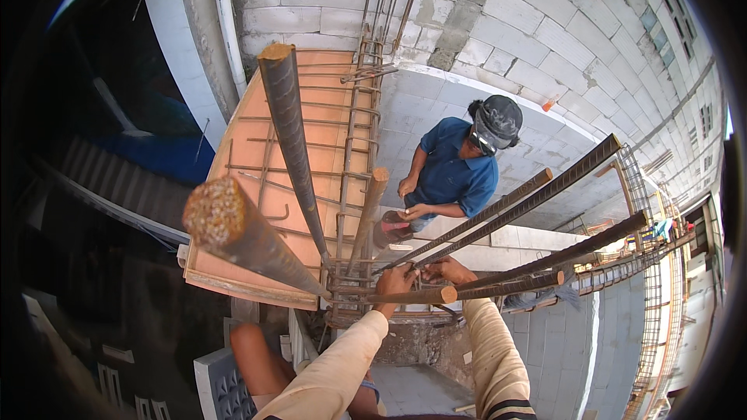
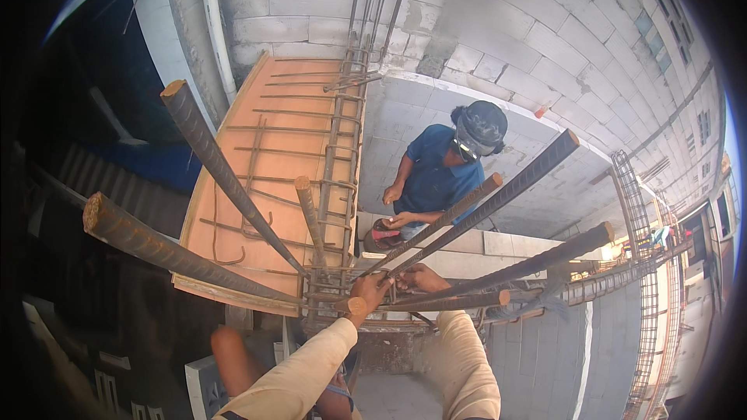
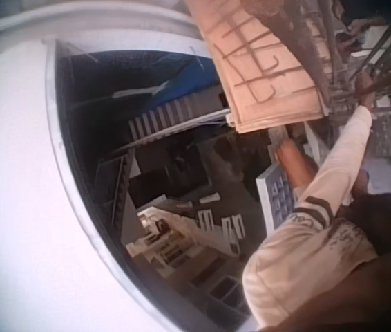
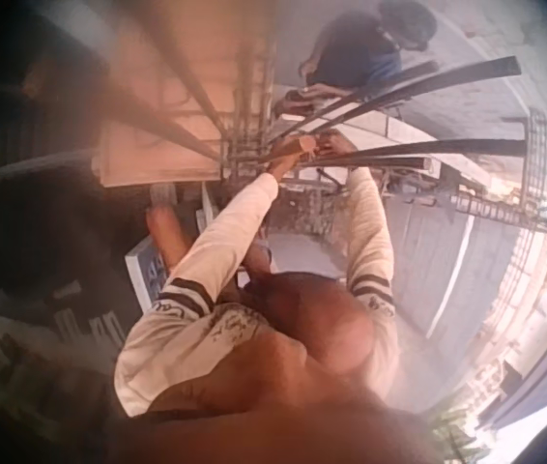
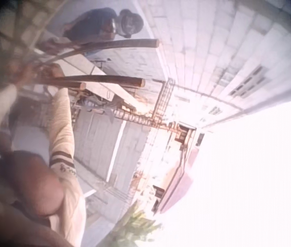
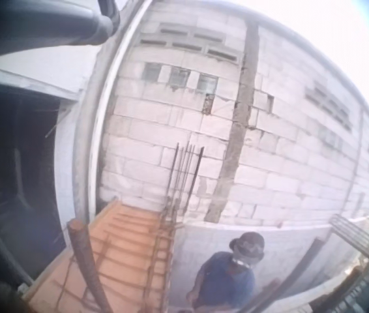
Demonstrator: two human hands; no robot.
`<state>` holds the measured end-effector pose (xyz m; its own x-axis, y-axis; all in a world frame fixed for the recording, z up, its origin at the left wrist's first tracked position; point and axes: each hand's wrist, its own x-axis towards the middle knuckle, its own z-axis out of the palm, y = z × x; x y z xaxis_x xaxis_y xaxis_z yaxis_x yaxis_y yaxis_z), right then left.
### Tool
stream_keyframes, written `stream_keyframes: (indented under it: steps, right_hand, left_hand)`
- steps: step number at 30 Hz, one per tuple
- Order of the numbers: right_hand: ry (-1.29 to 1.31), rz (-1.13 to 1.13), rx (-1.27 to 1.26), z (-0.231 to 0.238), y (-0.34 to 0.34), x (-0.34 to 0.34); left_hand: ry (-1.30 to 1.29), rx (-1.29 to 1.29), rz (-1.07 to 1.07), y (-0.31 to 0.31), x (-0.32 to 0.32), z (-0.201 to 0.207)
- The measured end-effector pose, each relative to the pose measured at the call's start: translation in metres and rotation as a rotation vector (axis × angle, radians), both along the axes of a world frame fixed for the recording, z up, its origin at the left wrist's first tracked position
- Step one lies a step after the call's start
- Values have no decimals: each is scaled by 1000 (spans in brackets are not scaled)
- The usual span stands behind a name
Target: The person is assembling a rebar structure on a construction site. They are using pliers to tie rebar rods together, forming a grid-like framework. Another worker is visible in the background, also working on the rebar assembly.
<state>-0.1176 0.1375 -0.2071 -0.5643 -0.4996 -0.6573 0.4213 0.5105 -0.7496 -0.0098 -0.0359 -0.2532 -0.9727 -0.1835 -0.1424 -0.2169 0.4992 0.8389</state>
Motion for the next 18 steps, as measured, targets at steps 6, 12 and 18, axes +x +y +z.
stream_keyframes:
  steps: [6,12,18]
  right_hand:
    - [919,327,127,19,20,23]
    - [1191,529,326,30,4,33]
    - [1268,543,294,21,4,37]
  left_hand:
    - [-64,23,19,1,-1,3]
    - [-150,41,9,-1,-2,7]
    - [-88,13,-4,1,1,-1]
